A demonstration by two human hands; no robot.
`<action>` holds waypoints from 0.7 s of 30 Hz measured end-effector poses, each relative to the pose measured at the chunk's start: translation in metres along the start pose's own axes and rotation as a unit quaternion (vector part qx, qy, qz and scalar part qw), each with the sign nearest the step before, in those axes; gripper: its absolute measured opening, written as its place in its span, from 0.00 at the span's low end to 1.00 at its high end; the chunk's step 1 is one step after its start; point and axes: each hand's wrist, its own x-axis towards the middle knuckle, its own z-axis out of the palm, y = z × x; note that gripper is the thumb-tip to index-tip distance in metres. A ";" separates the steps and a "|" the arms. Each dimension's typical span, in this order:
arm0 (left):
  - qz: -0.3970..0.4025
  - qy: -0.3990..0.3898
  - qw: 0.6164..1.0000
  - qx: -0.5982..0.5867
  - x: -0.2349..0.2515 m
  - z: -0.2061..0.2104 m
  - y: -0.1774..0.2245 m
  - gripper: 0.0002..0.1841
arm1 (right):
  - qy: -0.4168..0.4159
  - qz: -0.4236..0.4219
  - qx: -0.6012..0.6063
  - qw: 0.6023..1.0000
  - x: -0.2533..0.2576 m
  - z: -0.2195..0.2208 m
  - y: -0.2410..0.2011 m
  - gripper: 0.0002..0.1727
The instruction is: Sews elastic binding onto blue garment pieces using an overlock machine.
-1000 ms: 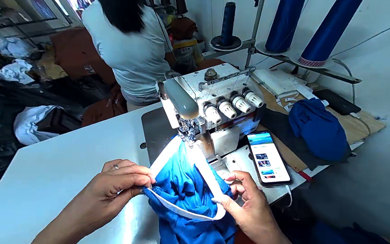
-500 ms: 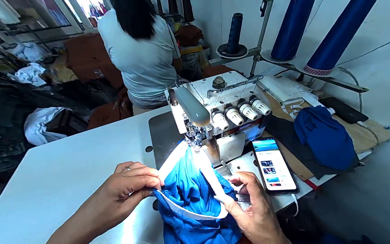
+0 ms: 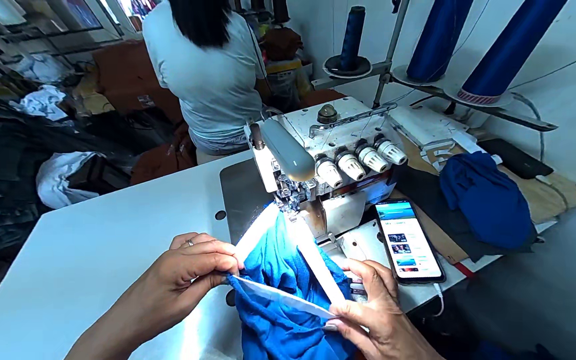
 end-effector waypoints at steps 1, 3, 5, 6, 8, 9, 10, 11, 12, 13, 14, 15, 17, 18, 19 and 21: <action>-0.001 0.002 1.000 -0.002 0.000 0.000 0.000 0.11 | 0.000 0.004 0.008 1.000 -0.001 -0.003 -0.002 0.13; -0.003 0.002 1.000 -0.004 0.000 0.001 0.000 0.11 | -0.004 0.009 0.025 1.000 -0.001 -0.007 -0.005 0.13; -0.004 0.004 1.000 -0.005 0.002 0.001 0.000 0.10 | -0.002 0.012 0.042 0.999 -0.002 -0.008 -0.006 0.15; -0.005 0.005 1.000 -0.005 0.002 0.002 -0.001 0.10 | 0.004 0.014 0.050 0.999 -0.003 -0.006 -0.005 0.17; -0.005 0.005 1.000 -0.006 0.001 0.001 -0.001 0.10 | 0.022 0.018 0.062 0.998 -0.004 -0.004 -0.005 0.18; -0.005 0.003 1.000 -0.007 0.001 0.001 -0.002 0.11 | 0.032 0.017 0.065 0.997 -0.005 -0.004 -0.006 0.18; -0.004 0.003 1.000 -0.008 0.001 0.001 -0.001 0.10 | 0.039 0.014 0.063 0.997 -0.004 -0.006 -0.008 0.17; -0.005 0.003 1.000 -0.009 0.001 0.001 -0.001 0.10 | 0.045 0.005 0.061 0.997 -0.004 -0.007 -0.011 0.17; -0.006 0.005 1.000 -0.011 0.001 0.001 -0.001 0.10 | 0.050 -0.009 0.057 0.997 -0.002 -0.009 -0.015 0.16; -0.006 0.006 1.000 -0.013 0.001 0.002 0.000 0.10 | 0.053 -0.026 0.058 0.997 -0.001 -0.011 -0.017 0.15; -0.006 0.007 1.000 -0.015 0.001 0.003 0.000 0.10 | 0.047 -0.042 0.060 0.996 0.000 -0.014 -0.019 0.14; -0.003 0.009 1.000 -0.017 0.000 0.004 0.000 0.10 | 0.032 -0.057 0.055 0.996 0.001 -0.016 -0.020 0.14; 0.006 0.010 1.000 -0.014 0.001 0.003 -0.002 0.10 | -0.012 -0.076 0.040 0.996 0.005 -0.021 -0.019 0.16; 0.009 0.007 1.000 -0.011 0.001 0.002 -0.003 0.10 | -0.031 -0.073 0.028 0.996 0.006 -0.025 -0.019 0.16; 0.012 0.003 1.000 -0.003 -0.001 0.000 -0.004 0.11 | -0.047 -0.067 0.011 0.997 0.006 -0.028 -0.018 0.16; 0.013 -0.002 1.000 0.013 -0.004 -0.003 -0.005 0.11 | -0.065 -0.052 -0.003 0.996 0.002 -0.032 -0.018 0.16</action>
